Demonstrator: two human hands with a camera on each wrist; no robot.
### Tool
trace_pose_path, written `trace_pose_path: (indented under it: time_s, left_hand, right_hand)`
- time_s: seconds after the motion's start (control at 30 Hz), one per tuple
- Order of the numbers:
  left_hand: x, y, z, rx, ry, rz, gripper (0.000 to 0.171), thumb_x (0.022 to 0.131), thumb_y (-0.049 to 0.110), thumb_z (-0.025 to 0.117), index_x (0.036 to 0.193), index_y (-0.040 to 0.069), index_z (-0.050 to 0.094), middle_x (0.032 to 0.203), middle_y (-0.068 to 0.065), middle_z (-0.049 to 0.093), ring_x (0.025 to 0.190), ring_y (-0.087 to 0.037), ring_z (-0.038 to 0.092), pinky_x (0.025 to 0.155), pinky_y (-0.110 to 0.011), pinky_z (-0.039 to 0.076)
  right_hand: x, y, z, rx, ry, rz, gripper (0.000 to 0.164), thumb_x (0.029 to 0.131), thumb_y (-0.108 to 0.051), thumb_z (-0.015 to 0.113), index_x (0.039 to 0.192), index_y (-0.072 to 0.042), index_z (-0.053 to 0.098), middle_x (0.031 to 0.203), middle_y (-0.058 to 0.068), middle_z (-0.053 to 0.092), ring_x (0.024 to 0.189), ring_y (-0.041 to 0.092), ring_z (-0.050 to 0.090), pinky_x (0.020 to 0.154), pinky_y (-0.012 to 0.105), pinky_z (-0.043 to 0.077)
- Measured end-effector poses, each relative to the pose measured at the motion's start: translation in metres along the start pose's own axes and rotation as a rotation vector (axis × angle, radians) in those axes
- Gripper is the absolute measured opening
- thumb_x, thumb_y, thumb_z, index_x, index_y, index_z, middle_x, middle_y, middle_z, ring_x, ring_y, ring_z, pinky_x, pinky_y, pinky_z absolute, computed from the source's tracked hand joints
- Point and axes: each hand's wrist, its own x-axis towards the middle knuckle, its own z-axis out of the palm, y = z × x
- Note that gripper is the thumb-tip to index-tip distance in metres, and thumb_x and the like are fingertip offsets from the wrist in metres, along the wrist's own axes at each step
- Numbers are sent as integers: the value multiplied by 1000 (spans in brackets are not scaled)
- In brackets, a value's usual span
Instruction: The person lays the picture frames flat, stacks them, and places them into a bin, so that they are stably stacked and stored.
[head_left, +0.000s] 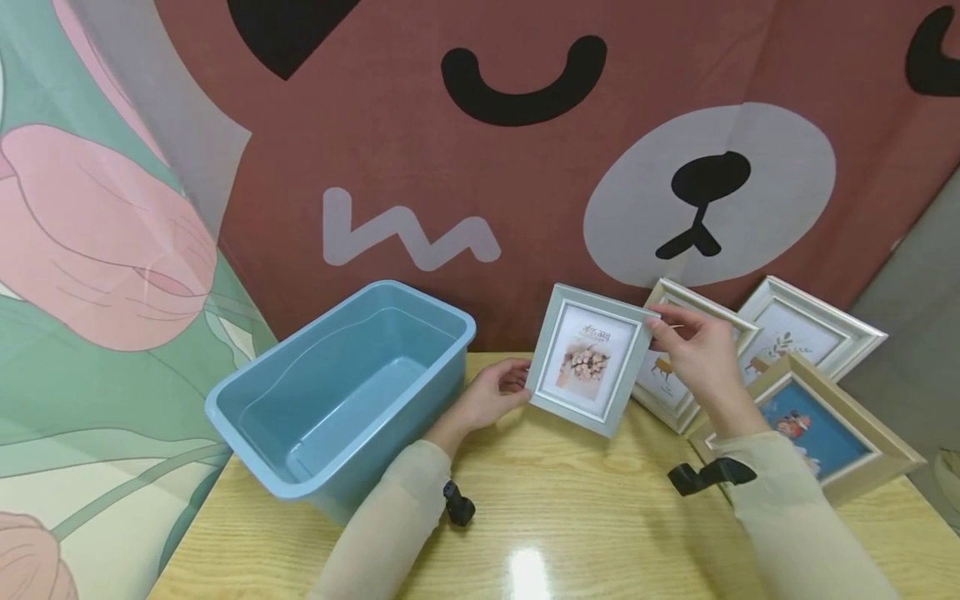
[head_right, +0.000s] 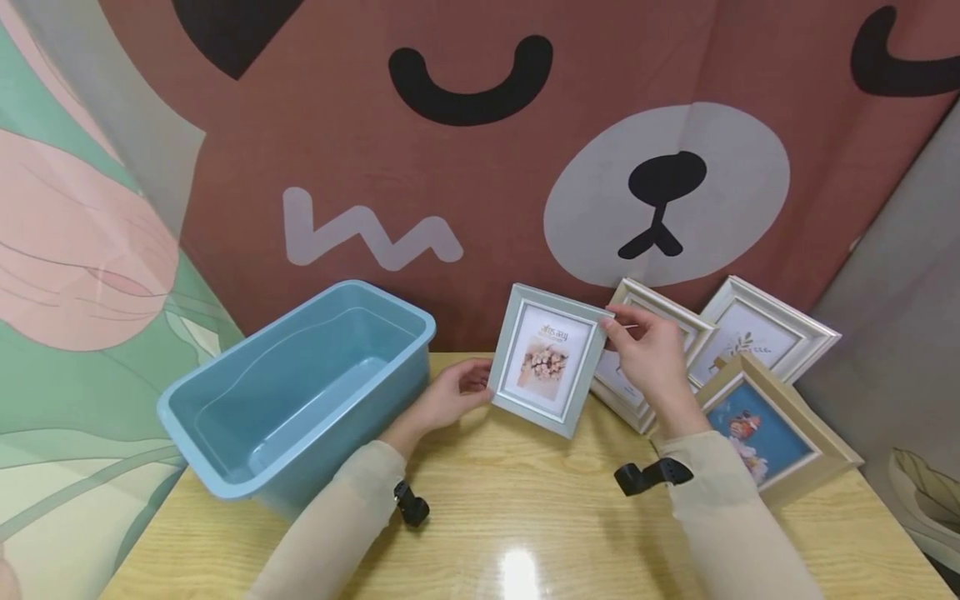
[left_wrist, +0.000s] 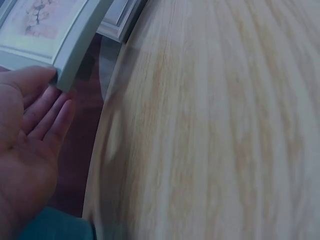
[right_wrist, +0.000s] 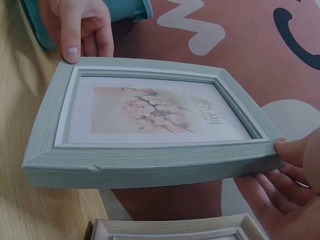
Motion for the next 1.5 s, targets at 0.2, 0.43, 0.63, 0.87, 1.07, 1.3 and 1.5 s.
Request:
trace_pose_path:
  time_s: [0.2,0.43,0.63,0.87,1.07,1.3,1.5]
  left_hand:
    - [-4,-2,-4,-30,-44,34,51,103,8,71,151,-1,56,136,-22,70,126,-36,68,112,-45,57]
    - [-6,-9,-6,-88,-99,70,57,102,8,73,155,0,52,148,-21,63,137,-37,62,118,-46,53]
    - [-10,-9,-9,-101,-160,54,74,101,12,73,165,3,37,170,-18,42,153,-40,47,127,-54,43]
    - [-14,-7,-10,-131,-223,27,87,98,13,73,170,4,25,177,-19,29,157,-46,40,130,-59,36]
    - [-13,-10,-10,-151,-276,34,97,92,12,73,172,5,19,179,-18,24,159,-45,37,134,-58,28]
    - [-16,-10,-10,-187,-297,8,103,89,13,73,174,11,16,180,-16,24,161,-42,34,135,-60,22]
    - [-18,-11,-9,-188,-303,-6,104,87,15,72,174,10,16,180,-16,24,163,-41,32,136,-60,21]
  right_hand:
    - [0,-2,-2,4,-8,-20,42,108,-23,67,140,4,68,95,-21,66,76,-10,70,66,15,61]
    - [-1,-6,-3,29,-19,-14,42,109,-20,66,142,6,66,89,-25,65,74,-10,71,66,14,61]
    - [-6,-11,-3,38,-27,-22,42,108,-21,67,140,7,67,90,-27,65,75,-9,72,65,15,61]
    - [-13,-19,-5,-13,-59,13,43,109,-32,67,141,-3,69,99,-19,67,79,-6,73,67,17,61]
    - [-17,-21,-2,-4,-79,11,45,109,-32,66,143,-2,68,98,-19,69,80,-4,73,74,15,63]
    - [-21,-24,-1,11,-71,-39,41,108,-26,68,139,1,70,91,-29,69,77,-4,74,74,15,62]
    - [-23,-24,0,18,-83,-34,42,108,-26,68,140,2,69,89,-30,70,79,-4,75,76,13,61]
